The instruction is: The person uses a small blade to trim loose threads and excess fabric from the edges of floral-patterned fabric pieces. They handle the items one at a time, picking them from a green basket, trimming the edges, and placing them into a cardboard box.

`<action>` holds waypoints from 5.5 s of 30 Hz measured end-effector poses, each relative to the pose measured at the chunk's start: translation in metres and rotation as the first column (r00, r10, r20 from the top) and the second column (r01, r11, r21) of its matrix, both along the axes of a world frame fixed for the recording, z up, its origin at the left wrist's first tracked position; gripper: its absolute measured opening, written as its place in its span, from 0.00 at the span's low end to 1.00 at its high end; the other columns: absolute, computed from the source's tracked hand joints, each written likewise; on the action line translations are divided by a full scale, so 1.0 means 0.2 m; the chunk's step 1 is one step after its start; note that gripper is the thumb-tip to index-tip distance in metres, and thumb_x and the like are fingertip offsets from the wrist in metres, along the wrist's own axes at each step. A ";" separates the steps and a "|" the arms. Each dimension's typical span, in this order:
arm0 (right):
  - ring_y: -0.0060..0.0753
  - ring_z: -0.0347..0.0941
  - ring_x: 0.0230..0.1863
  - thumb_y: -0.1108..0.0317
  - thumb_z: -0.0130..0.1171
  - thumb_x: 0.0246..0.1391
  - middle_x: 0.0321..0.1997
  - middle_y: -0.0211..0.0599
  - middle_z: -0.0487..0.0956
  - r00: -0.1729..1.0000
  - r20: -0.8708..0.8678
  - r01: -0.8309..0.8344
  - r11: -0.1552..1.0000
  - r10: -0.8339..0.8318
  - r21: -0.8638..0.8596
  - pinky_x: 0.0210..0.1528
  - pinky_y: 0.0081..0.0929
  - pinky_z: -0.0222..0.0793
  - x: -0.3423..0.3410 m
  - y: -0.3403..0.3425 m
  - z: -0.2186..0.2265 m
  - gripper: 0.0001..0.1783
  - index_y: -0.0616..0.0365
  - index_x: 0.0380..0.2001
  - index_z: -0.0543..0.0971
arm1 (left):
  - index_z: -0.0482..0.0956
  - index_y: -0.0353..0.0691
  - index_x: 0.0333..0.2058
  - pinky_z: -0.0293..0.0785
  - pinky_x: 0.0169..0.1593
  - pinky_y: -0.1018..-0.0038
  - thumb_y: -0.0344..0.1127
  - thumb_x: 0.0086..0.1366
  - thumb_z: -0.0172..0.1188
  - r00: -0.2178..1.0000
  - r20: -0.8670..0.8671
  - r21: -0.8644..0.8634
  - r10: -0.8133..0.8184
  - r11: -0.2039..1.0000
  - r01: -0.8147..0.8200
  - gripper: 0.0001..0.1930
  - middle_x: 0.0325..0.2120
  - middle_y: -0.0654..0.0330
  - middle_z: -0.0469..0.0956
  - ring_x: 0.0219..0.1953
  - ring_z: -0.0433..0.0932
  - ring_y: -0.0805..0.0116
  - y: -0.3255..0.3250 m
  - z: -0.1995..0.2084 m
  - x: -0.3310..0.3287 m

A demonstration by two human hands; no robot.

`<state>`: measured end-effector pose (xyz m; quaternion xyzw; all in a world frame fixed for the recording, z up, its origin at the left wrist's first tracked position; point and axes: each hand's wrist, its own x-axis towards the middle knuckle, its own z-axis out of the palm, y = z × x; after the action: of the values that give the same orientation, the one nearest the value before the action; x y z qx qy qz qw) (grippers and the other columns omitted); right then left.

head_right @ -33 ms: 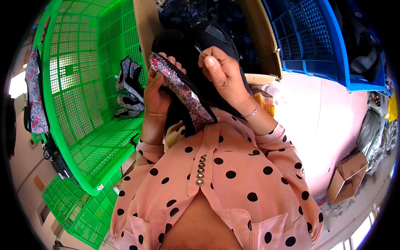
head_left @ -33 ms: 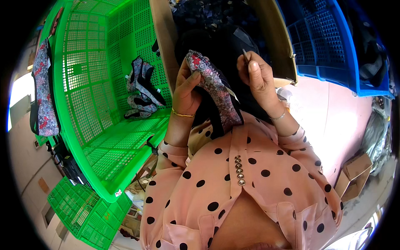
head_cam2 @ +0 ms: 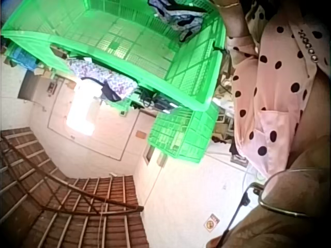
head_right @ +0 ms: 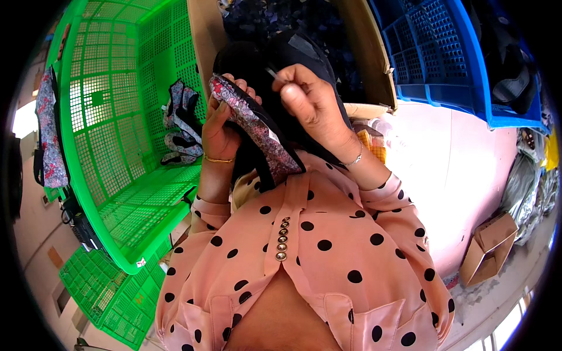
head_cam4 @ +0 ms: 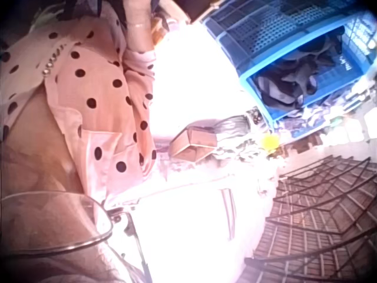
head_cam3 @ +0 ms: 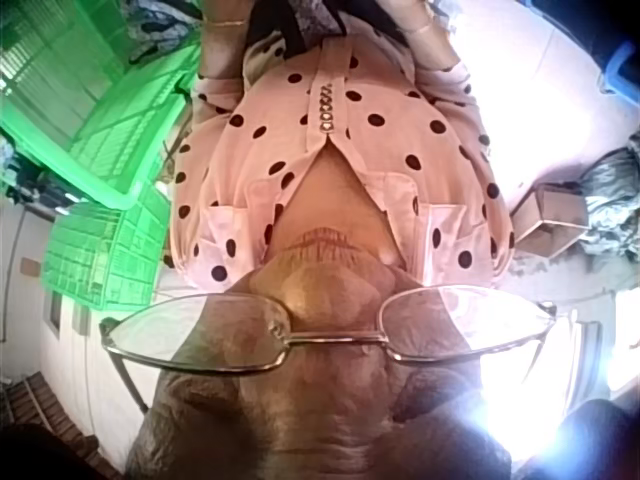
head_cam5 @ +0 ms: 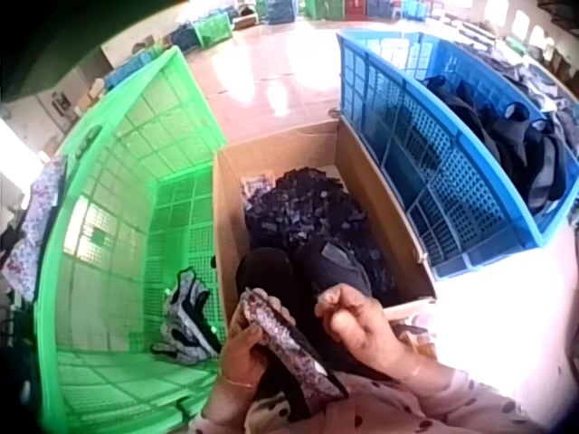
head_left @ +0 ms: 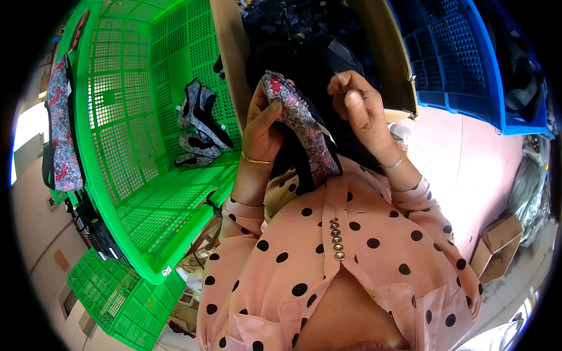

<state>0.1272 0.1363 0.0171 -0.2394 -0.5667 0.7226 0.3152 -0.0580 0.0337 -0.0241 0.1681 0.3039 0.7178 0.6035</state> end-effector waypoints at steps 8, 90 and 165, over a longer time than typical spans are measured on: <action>0.39 0.71 0.25 0.73 0.66 0.49 0.29 0.41 0.75 0.981 0.179 -0.086 0.664 -0.073 0.742 0.30 0.22 0.68 -0.06 0.00 0.08 0.16 0.62 0.40 0.73 | 0.66 0.38 0.53 0.71 0.53 0.71 0.29 0.59 0.61 0.999 -0.001 -0.049 0.049 0.998 -0.049 0.23 0.43 0.60 0.75 0.45 0.76 0.69 0.01 0.10 0.05; 0.52 0.70 0.19 0.55 0.58 0.59 0.16 0.50 0.72 0.727 0.635 -0.087 0.882 -0.261 0.463 0.21 0.37 0.64 0.25 0.02 -0.02 0.19 0.62 0.27 0.76 | 0.82 0.33 0.33 0.73 0.35 0.84 0.33 0.59 0.67 0.458 -0.704 -0.299 -0.542 0.812 0.501 0.09 0.26 0.64 0.80 0.30 0.76 0.81 0.56 0.24 0.11; 0.12 0.69 0.30 0.68 0.68 0.50 0.27 0.30 0.77 0.811 0.278 -0.495 0.857 0.516 -0.144 0.31 0.17 0.65 0.22 -0.10 0.16 0.14 0.64 0.35 0.75 | 0.65 0.31 0.54 0.70 0.50 0.76 0.35 0.42 0.78 0.374 -0.566 -0.404 -0.735 0.643 0.651 0.41 0.45 0.59 0.73 0.47 0.71 0.75 -0.11 0.46 0.10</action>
<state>0.1707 0.1154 0.0489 -0.1993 -0.6281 0.7521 0.0121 -0.0373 0.0118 0.0670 0.4985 0.4451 0.2613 0.6965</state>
